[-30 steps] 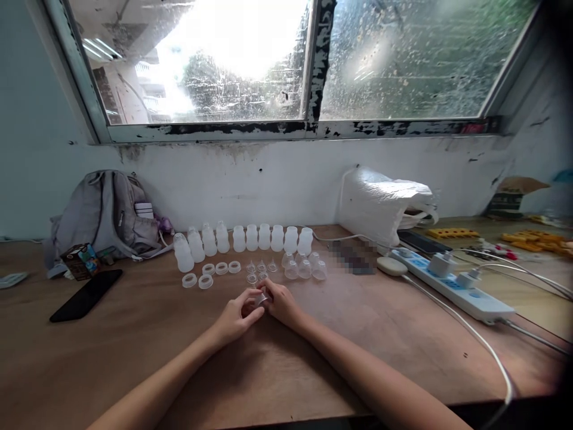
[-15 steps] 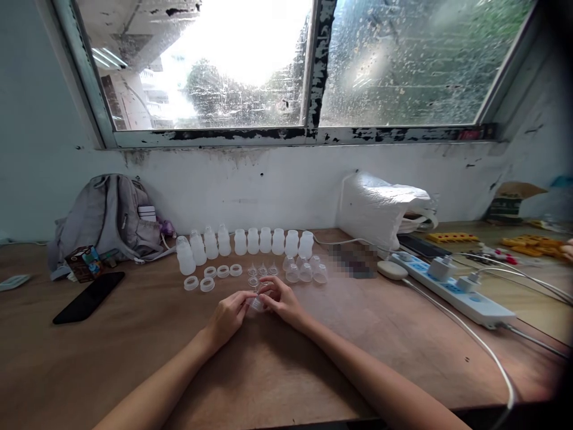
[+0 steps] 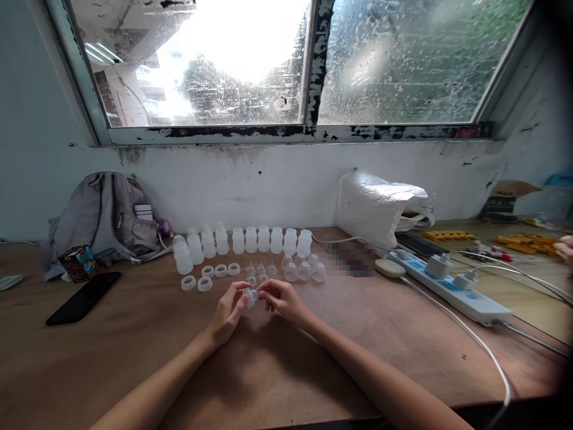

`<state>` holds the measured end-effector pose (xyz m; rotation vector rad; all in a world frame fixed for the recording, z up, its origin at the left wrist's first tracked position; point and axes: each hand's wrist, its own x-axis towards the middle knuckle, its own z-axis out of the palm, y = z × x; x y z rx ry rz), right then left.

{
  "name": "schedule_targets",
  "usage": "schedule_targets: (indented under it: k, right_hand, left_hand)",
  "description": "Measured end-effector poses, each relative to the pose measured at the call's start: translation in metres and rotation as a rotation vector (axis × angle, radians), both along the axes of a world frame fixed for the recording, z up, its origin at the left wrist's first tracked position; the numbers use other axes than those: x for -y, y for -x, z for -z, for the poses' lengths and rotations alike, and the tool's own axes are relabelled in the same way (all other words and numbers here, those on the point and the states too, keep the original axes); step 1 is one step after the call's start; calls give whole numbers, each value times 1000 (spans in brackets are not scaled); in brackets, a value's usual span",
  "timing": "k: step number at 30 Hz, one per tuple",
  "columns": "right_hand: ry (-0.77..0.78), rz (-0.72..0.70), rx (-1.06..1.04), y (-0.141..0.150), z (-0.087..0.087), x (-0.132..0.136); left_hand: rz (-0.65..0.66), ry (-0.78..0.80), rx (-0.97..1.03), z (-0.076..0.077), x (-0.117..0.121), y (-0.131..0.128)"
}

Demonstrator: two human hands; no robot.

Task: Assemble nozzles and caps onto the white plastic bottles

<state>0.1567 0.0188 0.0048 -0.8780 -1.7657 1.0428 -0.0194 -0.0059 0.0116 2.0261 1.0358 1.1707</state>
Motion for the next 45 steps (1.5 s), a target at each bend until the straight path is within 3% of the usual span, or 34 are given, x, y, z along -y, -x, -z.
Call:
schedule_targets:
  k: [6, 10, 13, 15, 18, 22, 26, 31, 36, 41, 45]
  right_hand:
    - [-179, 59, 135, -5, -3, -5]
    - [-168, 117, 93, -13, -1, -16]
    - [-103, 254, -27, -19, 6, -26]
    - [-65, 332, -70, -22, 12, -32]
    - [-46, 365, -50, -24, 20, -37]
    - [-57, 384, -30, -26, 22, -38]
    - [-71, 392, -24, -27, 19, -36]
    - [-99, 423, -15, -26, 20, -36]
    - [-111, 444, 4, -23, 22, -34]
    - [-101, 396, -4, -18, 18, -26]
    - [-93, 374, -20, -16, 16, -24]
  left_hand:
    - [-91, -59, -204, -5, -4, -3]
    - [-51, -118, -302, -16, -20, -7]
    - [-114, -218, -402, -25, -47, -14]
    - [-275, -250, -493, -32, -72, -18]
    - [-494, -140, -616, -41, -115, -20]
    - [-592, -103, -597, -47, -160, -16]
    - [-613, -115, -573, -42, -178, -11]
    - [-629, -261, -496, -43, -167, -8]
    - [-560, -470, -345, -45, -118, 6]
    - [-345, -566, -305, -27, -57, 21]
    - [-232, -520, -291, -8, -35, 26]
